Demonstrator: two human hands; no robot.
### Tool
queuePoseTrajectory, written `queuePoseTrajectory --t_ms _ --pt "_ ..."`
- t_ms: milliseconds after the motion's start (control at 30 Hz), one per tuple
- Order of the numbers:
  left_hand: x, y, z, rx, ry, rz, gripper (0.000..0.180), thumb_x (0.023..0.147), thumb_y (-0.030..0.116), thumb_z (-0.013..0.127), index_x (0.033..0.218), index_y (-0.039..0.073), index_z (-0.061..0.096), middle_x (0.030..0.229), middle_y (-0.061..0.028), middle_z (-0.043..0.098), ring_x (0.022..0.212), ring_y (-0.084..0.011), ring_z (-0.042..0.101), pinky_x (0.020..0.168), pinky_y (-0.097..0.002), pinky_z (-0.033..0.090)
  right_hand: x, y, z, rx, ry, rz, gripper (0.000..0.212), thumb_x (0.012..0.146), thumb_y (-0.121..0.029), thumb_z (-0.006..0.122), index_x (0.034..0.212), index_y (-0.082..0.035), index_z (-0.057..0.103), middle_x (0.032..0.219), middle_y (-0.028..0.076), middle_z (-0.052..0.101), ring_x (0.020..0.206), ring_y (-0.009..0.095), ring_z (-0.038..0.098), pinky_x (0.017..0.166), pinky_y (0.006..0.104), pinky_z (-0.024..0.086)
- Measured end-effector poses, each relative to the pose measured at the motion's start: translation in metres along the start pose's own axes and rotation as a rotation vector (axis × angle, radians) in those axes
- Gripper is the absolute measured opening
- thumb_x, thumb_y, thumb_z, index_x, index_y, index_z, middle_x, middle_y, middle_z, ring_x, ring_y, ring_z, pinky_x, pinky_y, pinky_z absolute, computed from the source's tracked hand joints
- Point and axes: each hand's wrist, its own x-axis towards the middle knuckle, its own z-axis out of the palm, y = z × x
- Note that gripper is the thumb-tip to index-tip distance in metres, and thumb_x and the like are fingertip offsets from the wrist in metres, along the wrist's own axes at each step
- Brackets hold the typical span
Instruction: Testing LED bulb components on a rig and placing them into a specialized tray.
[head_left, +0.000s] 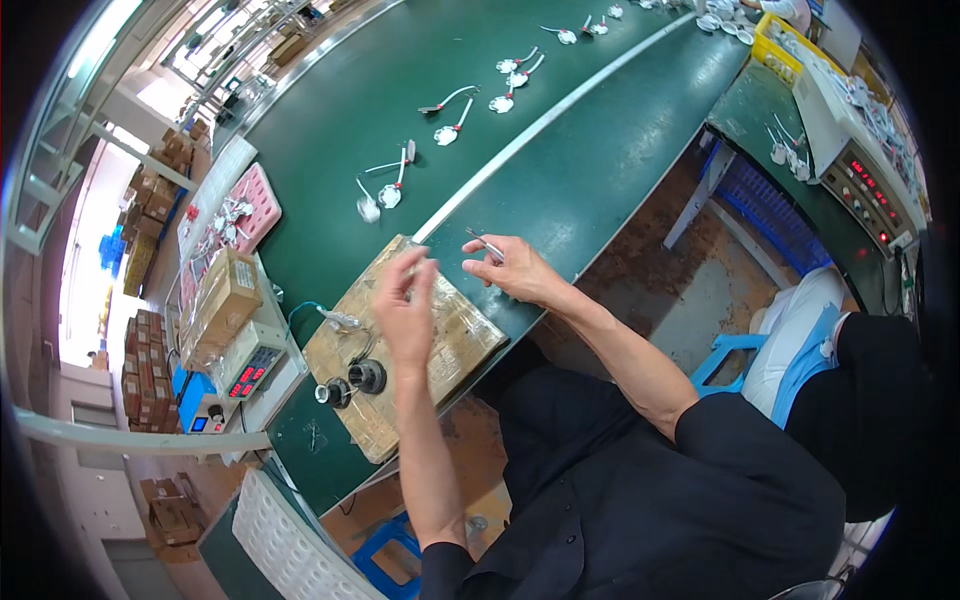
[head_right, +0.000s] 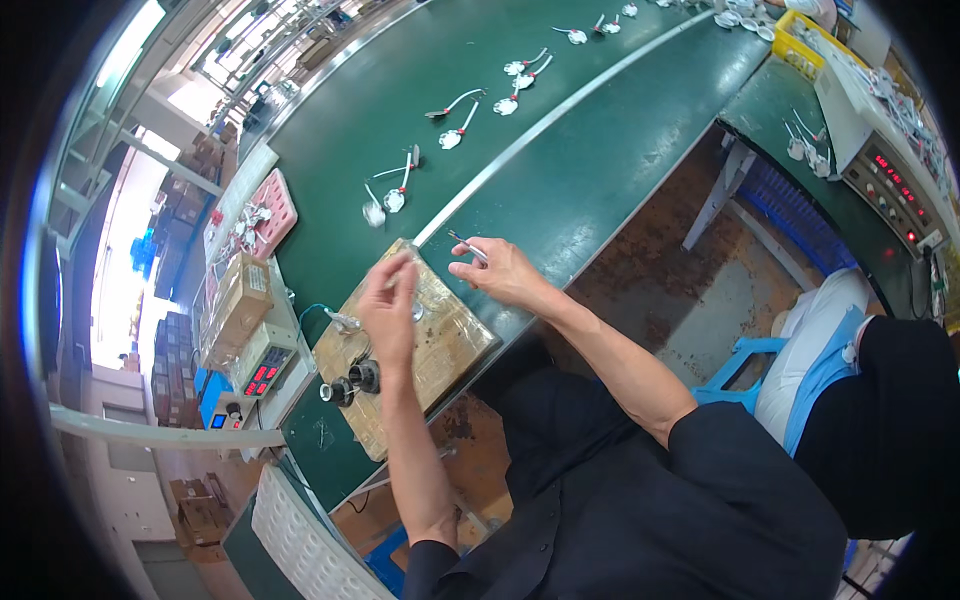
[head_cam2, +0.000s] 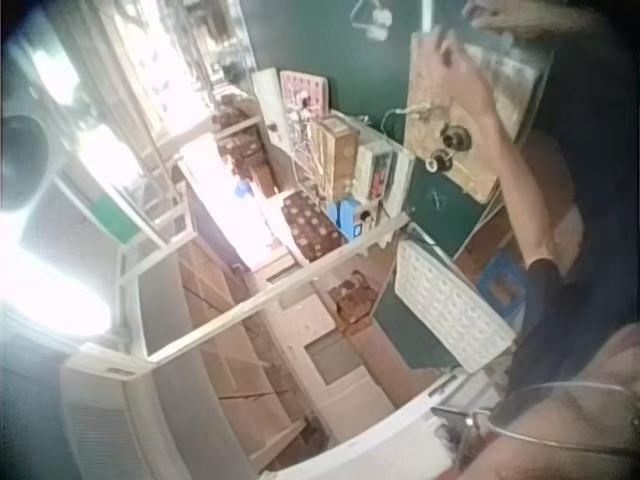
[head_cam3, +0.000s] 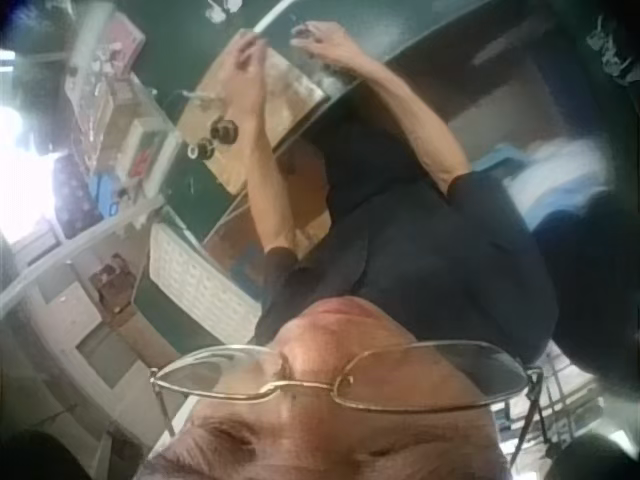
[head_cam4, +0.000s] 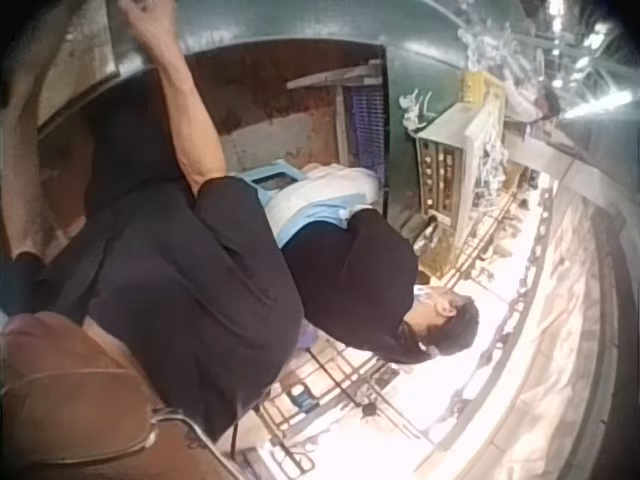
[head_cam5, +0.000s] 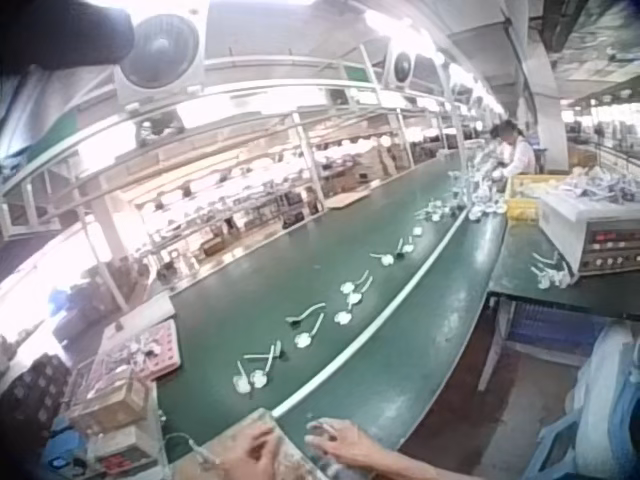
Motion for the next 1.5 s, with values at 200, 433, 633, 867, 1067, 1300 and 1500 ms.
queuePoseTrajectory --t_ms 200,433,633,867,1067,1300,1500 --pt "-0.013 -0.001 0.057 -0.181 -0.087 -0.113 0.024 0.089 0.01 0.076 0.109 -0.001 0.071 0.094 -0.0059 0.071 0.086 -0.0119 0.067 0.079 -0.027 0.055 -0.01 0.02 0.009 -0.009 0.113 -0.162 0.022 0.088 -0.022 0.068 0.096 -0.002 0.062 0.065 0.008 0.057 0.06 0.018 0.055 0.058 0.0368 0.045" --pt "-0.013 0.0 0.064 -0.372 -0.13 -0.218 0.02 0.091 0.008 0.073 0.108 -0.003 0.07 0.09 -0.0033 0.069 0.078 -0.0088 0.064 0.072 -0.0229 0.053 -0.028 0.009 0.0 -0.015 0.055 -0.143 0.024 0.086 -0.021 0.063 0.095 0.001 0.06 0.068 0.01 0.057 0.063 0.021 0.054 0.059 0.038 0.044" --pt "-0.01 0.008 0.059 -0.441 -0.218 -0.252 0.016 0.095 0.009 0.069 0.107 -0.003 0.07 0.088 -0.0032 0.068 0.071 -0.0081 0.06 0.06 -0.0221 0.05 -0.039 0.001 -0.015 0.113 -0.092 -0.134 0.034 0.102 -0.031 0.047 0.102 0.0 0.059 0.074 0.01 0.059 0.071 0.021 0.056 0.068 0.037 0.045" --pt "-0.014 0.014 0.068 -0.474 -0.313 -0.304 0.024 0.1 0.019 0.062 0.105 -0.002 0.072 0.086 -0.0037 0.067 0.072 -0.0099 0.06 0.056 -0.0245 0.048 -0.052 0.001 -0.031 0.054 -0.089 -0.187 0.042 0.108 -0.036 0.039 0.103 -0.001 0.059 0.078 0.013 0.064 0.073 0.029 0.059 0.07 0.0408 0.045" --pt "-0.012 0.013 0.087 -0.548 -0.343 -0.354 0.025 0.101 0.019 0.061 0.11 -0.001 0.072 0.092 -0.0046 0.068 0.08 -0.0109 0.062 0.066 -0.026 0.051 -0.068 0.0 -0.051 0.154 -0.089 -0.058 0.043 0.109 -0.038 0.038 0.122 -0.003 0.06 0.085 0.01 0.068 0.074 0.024 0.06 0.071 0.0374 0.048" --pt "-0.014 0.014 0.11 -0.479 -0.321 -0.283 0.026 0.101 0.02 0.062 0.111 -0.002 0.072 0.092 -0.0031 0.067 0.08 -0.0095 0.058 0.076 -0.025 0.049 -0.077 0.02 -0.067 0.463 0.393 -0.179 0.048 0.108 -0.038 0.043 0.143 -0.006 0.051 0.122 0.007 0.062 0.104 0.012 0.056 0.085 0.0258 0.047" --pt "-0.014 0.021 0.131 -0.266 -0.072 -0.028 0.02 0.102 0.011 0.058 0.105 -0.002 0.072 0.087 -0.0016 0.061 0.076 -0.0085 0.055 0.073 -0.0235 0.047 -0.091 0.038 -0.114 1.009 0.509 -0.044 0.042 0.108 -0.033 0.046 0.131 0.0 0.058 0.098 0.0 0.06 0.072 0.003 0.047 0.059 0.0178 0.038"
